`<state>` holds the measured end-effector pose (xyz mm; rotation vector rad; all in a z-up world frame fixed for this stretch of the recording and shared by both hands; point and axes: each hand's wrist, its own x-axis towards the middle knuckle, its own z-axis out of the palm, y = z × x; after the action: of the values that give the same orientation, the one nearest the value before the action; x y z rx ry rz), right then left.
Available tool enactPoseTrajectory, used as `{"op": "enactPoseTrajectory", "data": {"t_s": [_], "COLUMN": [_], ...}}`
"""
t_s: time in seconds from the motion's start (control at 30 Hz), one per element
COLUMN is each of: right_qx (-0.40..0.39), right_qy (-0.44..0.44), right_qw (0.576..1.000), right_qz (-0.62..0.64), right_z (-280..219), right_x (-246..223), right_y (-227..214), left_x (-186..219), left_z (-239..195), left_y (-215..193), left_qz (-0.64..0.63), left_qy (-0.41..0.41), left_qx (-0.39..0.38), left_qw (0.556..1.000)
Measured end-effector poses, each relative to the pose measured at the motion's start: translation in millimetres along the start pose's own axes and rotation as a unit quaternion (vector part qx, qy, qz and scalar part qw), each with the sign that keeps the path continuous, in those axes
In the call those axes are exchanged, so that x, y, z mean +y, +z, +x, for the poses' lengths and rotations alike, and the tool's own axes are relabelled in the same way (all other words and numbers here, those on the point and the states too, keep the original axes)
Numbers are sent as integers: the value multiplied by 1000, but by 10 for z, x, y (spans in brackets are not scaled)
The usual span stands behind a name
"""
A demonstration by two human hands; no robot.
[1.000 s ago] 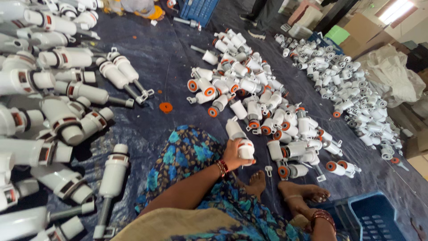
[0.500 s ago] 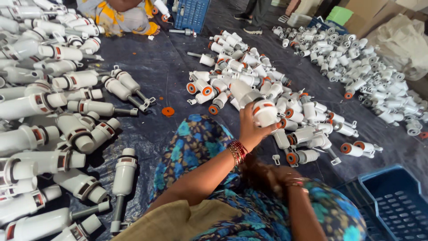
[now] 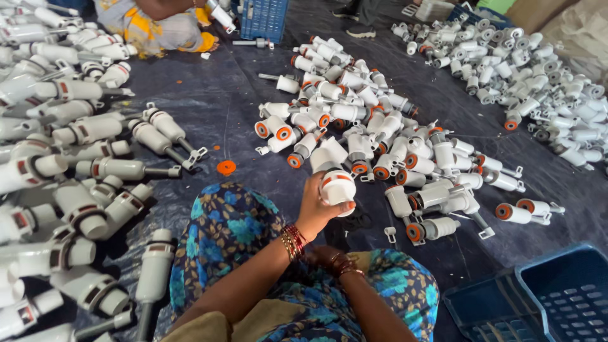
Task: The person sits on a tarp and assembles white plastic valve components by hand. They pick up a main body, insert a black rubber seal, and screw on a white cap, repeating the process for multiple units.
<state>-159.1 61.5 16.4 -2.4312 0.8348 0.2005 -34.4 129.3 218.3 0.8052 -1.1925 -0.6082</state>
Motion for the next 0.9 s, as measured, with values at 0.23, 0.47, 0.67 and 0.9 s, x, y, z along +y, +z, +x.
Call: {"op": "enactPoseTrajectory", "data": {"t_s": [0.23,0.47,0.67,0.9], "right_qx": [52,-62,41,289], "right_qy": [-60,31,91,27], "right_qw": [997,997,991,955], "right_qz": [-9,20,94,56], "right_z": [347,-30,46,-478], "right_x": [-82,-14,426,797], "right_y": [141,-365,-766,-1874], "left_x": [-223,-247,-245,-352], "left_z": [21,115,346,1101], "left_y": [-16,-174,-339,-648], "left_qz": [0,-87,-165,-305], "left_qy": [-31,-114,-145,-260], "left_qx": [-34,-15,-18,-128], "left_qw": [999,990,975,907]}}
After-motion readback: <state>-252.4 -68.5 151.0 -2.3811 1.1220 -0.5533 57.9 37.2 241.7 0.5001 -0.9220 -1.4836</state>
